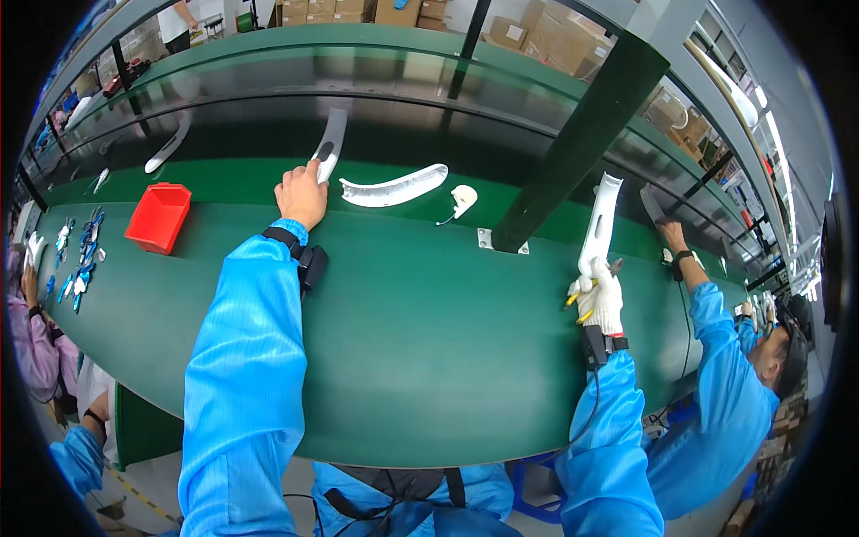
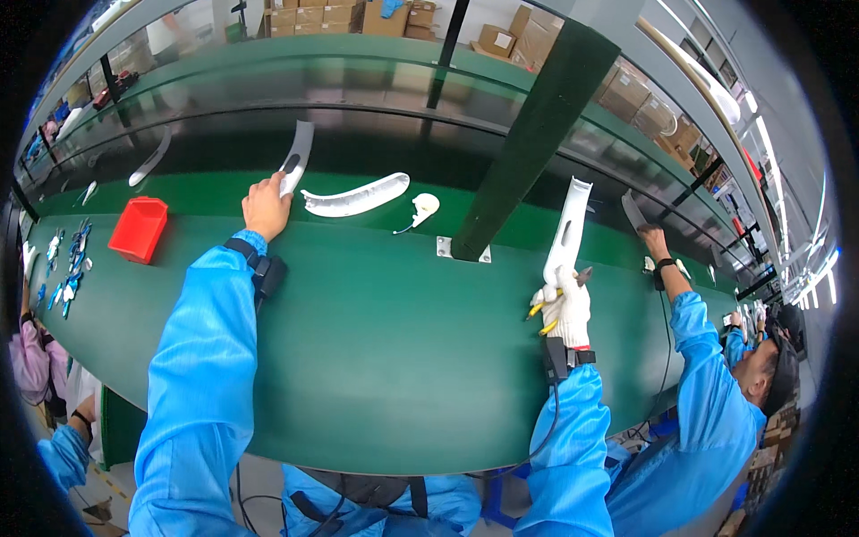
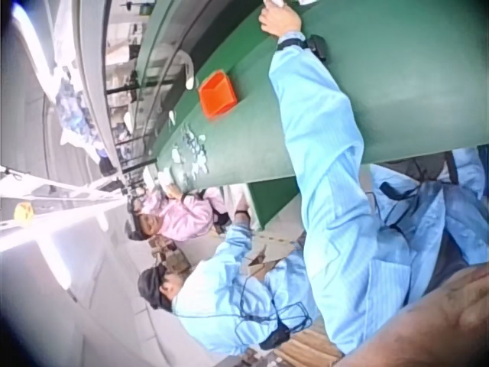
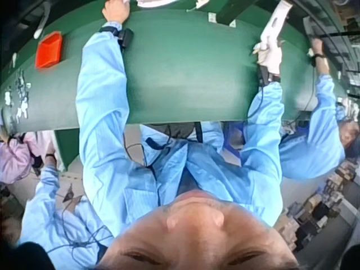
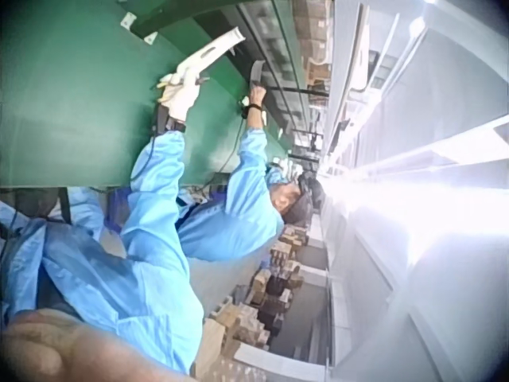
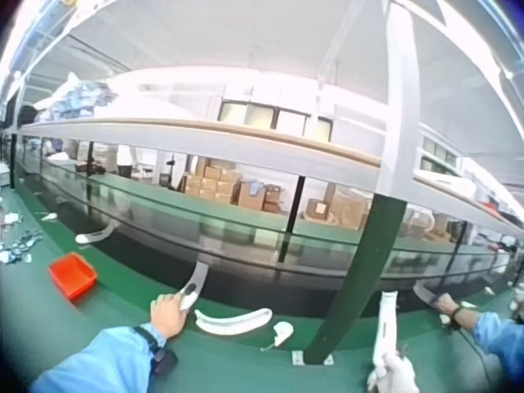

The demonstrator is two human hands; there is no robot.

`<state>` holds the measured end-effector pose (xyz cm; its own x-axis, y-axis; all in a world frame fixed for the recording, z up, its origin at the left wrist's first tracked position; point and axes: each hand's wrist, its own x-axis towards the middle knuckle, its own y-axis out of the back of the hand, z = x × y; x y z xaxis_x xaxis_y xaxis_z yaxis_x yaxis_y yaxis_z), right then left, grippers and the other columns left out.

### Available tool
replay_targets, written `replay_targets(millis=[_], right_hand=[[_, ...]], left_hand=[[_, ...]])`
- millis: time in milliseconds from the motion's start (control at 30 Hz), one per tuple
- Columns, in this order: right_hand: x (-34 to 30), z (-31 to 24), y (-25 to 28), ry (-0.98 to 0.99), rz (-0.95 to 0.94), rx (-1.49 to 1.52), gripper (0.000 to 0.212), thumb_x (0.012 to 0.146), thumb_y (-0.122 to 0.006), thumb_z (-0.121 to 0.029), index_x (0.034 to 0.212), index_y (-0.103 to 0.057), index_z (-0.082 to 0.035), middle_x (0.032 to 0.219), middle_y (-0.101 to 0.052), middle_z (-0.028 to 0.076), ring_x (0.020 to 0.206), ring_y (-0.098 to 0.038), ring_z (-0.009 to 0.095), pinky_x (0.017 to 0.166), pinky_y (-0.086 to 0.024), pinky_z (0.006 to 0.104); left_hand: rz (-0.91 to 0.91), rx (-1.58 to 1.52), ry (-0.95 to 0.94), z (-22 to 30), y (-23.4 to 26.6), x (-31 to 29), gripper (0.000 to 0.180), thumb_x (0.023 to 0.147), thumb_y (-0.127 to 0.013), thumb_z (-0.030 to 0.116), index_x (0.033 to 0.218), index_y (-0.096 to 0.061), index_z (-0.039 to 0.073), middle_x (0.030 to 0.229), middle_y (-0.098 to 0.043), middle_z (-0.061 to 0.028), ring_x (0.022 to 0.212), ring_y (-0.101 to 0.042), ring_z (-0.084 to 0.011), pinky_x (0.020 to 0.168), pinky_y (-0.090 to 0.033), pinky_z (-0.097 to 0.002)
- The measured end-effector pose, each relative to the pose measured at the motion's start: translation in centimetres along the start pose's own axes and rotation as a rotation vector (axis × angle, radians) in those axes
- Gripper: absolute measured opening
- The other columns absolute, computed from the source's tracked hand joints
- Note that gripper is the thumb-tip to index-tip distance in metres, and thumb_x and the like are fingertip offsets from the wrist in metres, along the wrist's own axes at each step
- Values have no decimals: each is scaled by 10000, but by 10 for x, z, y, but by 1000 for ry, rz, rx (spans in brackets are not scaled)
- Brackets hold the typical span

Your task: Trimming and assembling white plastic components using pliers at a factory workstation.

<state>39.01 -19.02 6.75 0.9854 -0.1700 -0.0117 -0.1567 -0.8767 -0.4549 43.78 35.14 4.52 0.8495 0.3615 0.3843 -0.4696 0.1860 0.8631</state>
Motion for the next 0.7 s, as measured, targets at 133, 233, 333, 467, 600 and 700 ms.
replay_targets(millis=[133, 233, 333, 467, 600, 700], right_hand=[[-6, 1, -6, 17, 15, 1, 264, 959, -677, -199, 1105, -520, -46, 775, -520, 37, 588, -513, 157, 545, -503, 379], [-17, 1, -7, 37, 41, 83, 252, 962, -682, -203, 1064, -487, -79, 804, -510, 34, 585, -496, 144, 560, -495, 375], [-49, 2, -19, -8, 14, 86, 233, 975, -665, -203, 1055, -475, -93, 811, -501, 30, 587, -483, 135, 568, -486, 373], [-104, 3, -54, -65, -63, 25, 219, 982, -638, -178, 1100, -488, -71, 820, -513, 27, 595, -498, 134, 569, -497, 373], [-154, 10, -84, -97, -107, -91, 246, 962, -621, -103, 1162, -494, -36, 839, -531, 35, 610, -524, 134, 551, -523, 366], [-185, 15, -110, -135, -228, -242, 250, 936, -664, -122, 1130, -553, -11, 762, -565, 41, 570, -553, 131, 551, -528, 338]], left_hand=[[94, -162, -37, -19, 31, -24, 442, 905, -640, 130, 1332, -546, 68, 1202, -634, -171, 1144, -552, -381, 965, -457, -486], [282, -243, -178, -62, 75, -75, 422, 902, -642, 102, 1309, -549, 38, 1209, -626, -171, 1141, -544, -397, 964, -454, -488], [193, -48, -152, -122, 122, -152, 428, 897, -654, 97, 1307, -553, 28, 1273, -595, -163, 1146, -542, -388, 964, -452, -469], [68, 155, -18, -151, 186, -226, 463, 901, -662, 116, 1338, -541, 25, 1325, -566, -174, 1156, -544, -372, 990, -435, -451], [230, 155, -12, -136, 195, -236, 468, 916, -647, 112, 1361, -527, 30, 1322, -559, -210, 1206, -530, -368, 1031, -420, -450], [215, -305, -84, -107, 197, -239, 459, 922, -623, 84, 1363, -518, 8, 1289, -582, -199, 1174, -568, -361, 1012, -442, -441]])
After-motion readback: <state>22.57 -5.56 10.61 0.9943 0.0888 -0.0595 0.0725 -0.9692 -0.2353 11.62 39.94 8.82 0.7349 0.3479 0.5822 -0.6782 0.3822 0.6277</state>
